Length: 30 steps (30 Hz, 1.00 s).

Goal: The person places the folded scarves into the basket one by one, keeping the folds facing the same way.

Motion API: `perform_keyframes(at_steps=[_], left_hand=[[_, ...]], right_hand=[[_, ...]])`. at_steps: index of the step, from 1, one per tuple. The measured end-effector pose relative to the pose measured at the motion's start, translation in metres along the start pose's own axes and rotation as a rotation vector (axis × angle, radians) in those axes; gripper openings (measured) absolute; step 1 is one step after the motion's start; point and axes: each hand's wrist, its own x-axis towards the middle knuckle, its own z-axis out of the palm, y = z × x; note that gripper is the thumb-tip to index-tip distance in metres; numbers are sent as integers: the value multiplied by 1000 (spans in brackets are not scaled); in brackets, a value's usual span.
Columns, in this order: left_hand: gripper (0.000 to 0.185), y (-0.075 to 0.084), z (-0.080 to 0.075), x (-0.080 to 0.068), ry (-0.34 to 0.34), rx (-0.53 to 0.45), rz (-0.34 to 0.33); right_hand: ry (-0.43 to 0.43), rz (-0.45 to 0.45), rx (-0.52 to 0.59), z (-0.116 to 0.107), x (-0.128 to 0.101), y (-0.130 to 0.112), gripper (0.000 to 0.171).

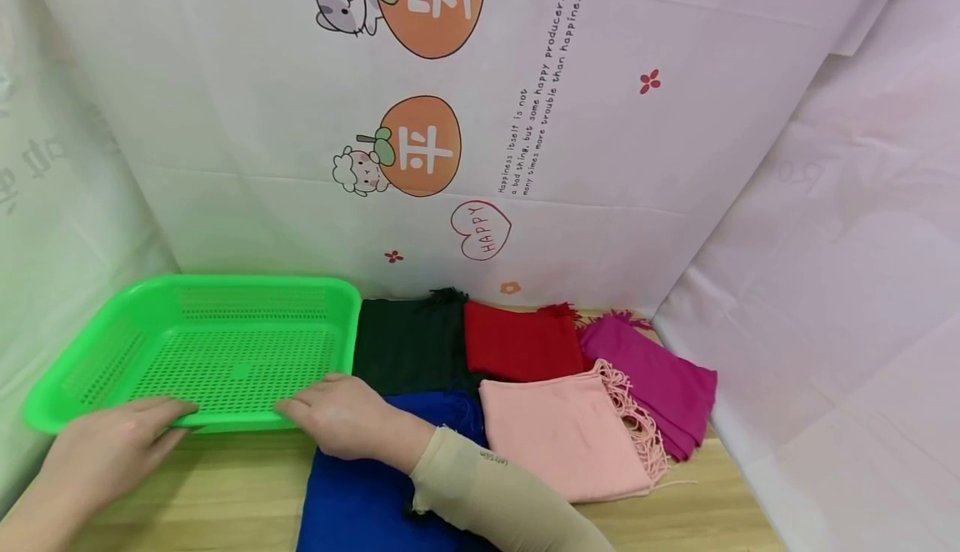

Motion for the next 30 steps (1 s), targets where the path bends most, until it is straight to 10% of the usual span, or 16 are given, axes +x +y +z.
perform_keyframes(at_steps=[30], left_hand=[[95, -4, -8, -10, -34, -3, -19]], right_hand=[[19, -40, 48, -1, 4, -12, 43]])
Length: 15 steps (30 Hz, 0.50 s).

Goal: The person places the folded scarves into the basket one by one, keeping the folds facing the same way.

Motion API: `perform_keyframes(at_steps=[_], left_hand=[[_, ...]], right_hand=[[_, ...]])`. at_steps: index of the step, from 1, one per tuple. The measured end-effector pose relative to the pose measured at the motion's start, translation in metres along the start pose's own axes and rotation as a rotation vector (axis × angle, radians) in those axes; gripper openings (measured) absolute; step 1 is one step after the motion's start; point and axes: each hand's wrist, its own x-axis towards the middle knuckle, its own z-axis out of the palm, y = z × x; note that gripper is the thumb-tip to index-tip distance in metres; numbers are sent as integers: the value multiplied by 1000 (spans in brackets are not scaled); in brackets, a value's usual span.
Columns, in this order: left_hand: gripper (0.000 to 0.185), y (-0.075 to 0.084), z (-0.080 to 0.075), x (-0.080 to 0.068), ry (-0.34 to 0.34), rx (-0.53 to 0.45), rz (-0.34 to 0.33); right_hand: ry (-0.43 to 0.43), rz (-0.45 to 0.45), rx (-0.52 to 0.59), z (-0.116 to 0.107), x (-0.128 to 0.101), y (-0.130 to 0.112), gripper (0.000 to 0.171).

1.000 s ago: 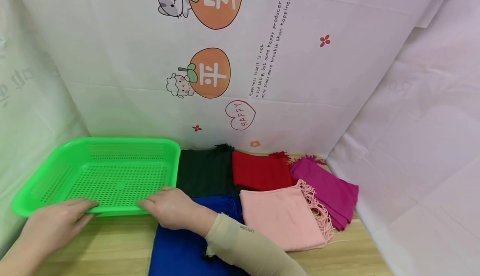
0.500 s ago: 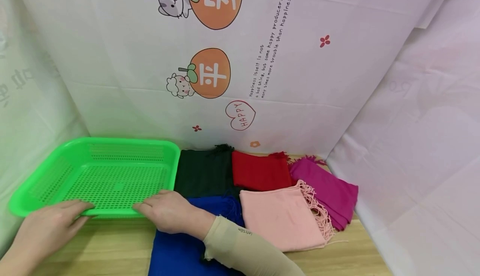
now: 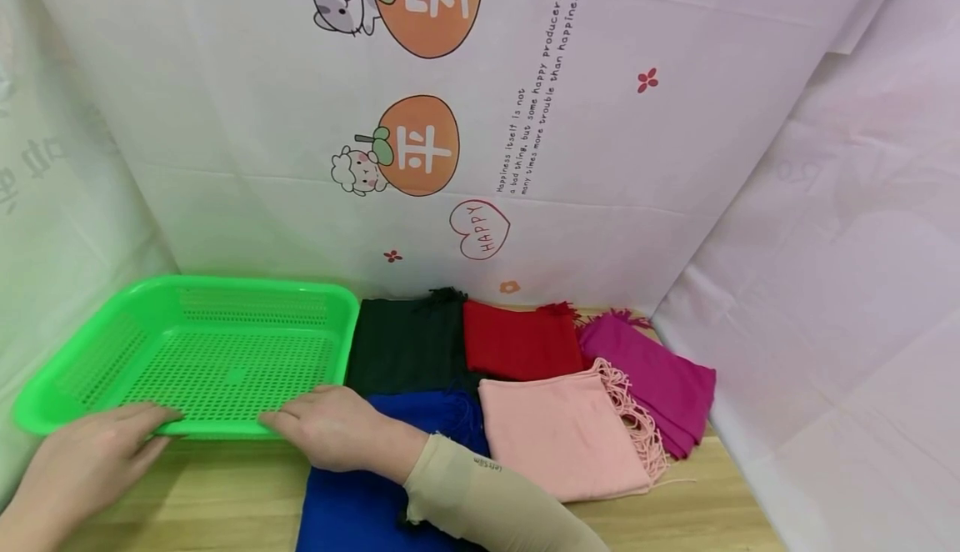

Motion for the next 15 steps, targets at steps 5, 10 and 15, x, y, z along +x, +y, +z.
perform_keyframes(at_steps=[5, 10, 15], left_hand=[[98, 0, -1, -1, -15, -6, -4], [95, -1, -2, -2, -21, -12, -13], [92, -2, -2, -4, -24, -14, -16]], right_hand=[[-7, -5, 13, 0, 0, -1, 43], [-8, -12, 30, 0, -1, -1, 44], [1, -20, 48, 1, -2, -2, 44]])
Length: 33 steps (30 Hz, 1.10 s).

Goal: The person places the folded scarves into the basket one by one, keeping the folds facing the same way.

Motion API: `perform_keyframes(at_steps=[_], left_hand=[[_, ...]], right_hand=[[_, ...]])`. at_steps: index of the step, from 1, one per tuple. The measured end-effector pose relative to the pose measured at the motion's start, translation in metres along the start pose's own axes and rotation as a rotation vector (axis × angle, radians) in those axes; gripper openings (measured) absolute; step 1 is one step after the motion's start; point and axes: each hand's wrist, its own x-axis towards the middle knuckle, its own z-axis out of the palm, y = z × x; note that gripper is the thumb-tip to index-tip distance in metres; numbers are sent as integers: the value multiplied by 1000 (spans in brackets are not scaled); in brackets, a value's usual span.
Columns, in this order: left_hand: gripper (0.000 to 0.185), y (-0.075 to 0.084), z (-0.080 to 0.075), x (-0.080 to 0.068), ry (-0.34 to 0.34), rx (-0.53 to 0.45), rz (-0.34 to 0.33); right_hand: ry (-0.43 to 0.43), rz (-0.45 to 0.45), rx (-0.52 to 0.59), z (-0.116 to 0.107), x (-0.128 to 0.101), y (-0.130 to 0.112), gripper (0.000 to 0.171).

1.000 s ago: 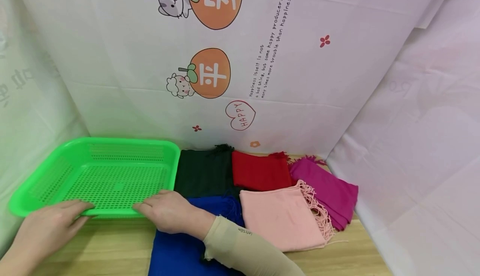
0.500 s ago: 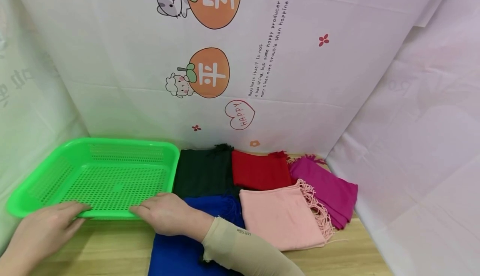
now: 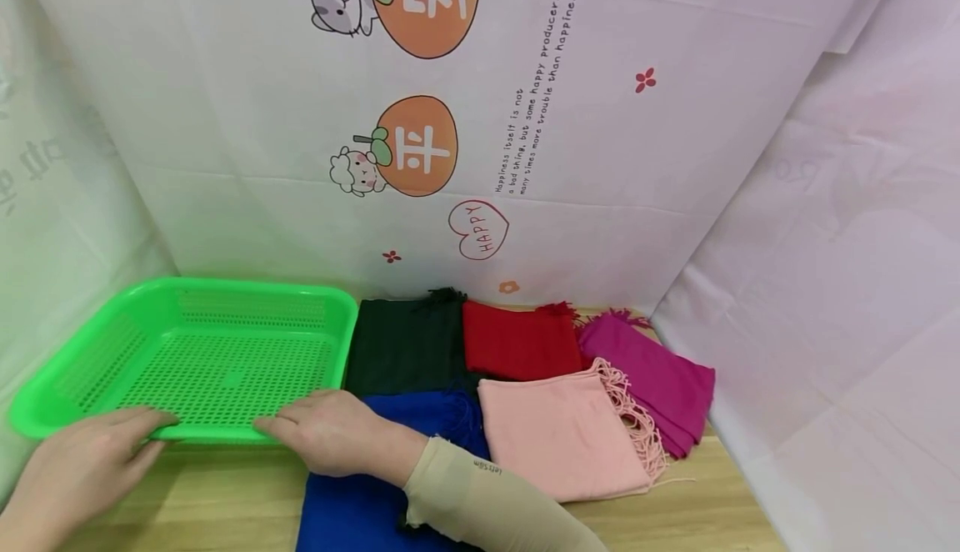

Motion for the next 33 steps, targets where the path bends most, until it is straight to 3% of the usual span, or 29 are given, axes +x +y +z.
perform_keyframes(at_steps=[7, 12, 14, 21, 23, 27, 33], left_hand=[[89, 0, 0, -2, -3, -5, 1], [48, 2, -2, -4, -36, -1, -13], [41, 3, -2, -4, -43, 0, -16], [78, 3, -4, -3, -36, -8, -19], [83, 4, -4, -4, -32, -17, -22], [76, 6, -3, -4, -52, -43, -32], [95, 10, 1, 3, -30, -72, -9]], right_hand=[[-10, 9, -11, -1, -1, -1, 45], [7, 13, -21, 0, -2, -1, 44], [19, 11, -23, 1, -2, -1, 44], [31, -3, -7, 1, -3, 0, 45], [22, 1, 8, 1, -4, 1, 46], [1, 23, 29, 0, -6, 3, 51], [20, 36, 18, -3, -15, 7, 61]])
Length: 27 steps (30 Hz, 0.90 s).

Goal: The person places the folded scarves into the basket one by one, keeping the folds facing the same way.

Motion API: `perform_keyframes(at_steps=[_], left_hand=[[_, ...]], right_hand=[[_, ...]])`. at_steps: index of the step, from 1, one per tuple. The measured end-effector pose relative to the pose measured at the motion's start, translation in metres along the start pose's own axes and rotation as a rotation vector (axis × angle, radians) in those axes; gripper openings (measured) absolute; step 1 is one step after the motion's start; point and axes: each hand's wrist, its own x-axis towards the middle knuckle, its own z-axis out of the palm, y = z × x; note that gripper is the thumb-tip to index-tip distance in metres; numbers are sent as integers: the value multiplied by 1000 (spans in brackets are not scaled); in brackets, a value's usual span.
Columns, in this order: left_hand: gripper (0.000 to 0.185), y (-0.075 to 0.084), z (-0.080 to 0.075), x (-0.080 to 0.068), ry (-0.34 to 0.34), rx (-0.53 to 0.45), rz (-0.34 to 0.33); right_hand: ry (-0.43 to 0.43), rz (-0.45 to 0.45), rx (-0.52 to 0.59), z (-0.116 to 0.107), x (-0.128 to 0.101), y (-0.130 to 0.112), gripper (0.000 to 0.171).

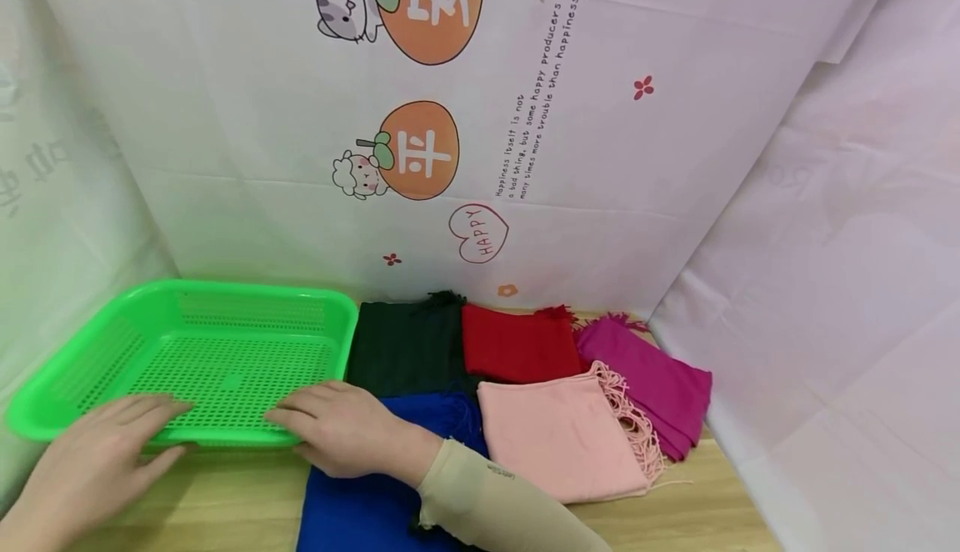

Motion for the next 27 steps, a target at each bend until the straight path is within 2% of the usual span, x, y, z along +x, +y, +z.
perform_keyframes(at_steps=[3, 8, 12, 19, 27], left_hand=[[92, 4, 2, 5, 13, -9, 27], [79, 15, 6, 13, -7, -29, 46], [81, 24, 10, 18, -4, -38, 65], [87, 37, 18, 28, 32, -43, 158], [87, 54, 23, 45, 26, -29, 198]], right_hand=[[31, 11, 3, 1, -5, 3, 66], [86, 38, 15, 2, -14, 8, 76], [98, 51, 20, 1, -20, 10, 80], [87, 86, 70, -4, -38, 14, 81], [94, 138, 90, -7, -58, 19, 79]])
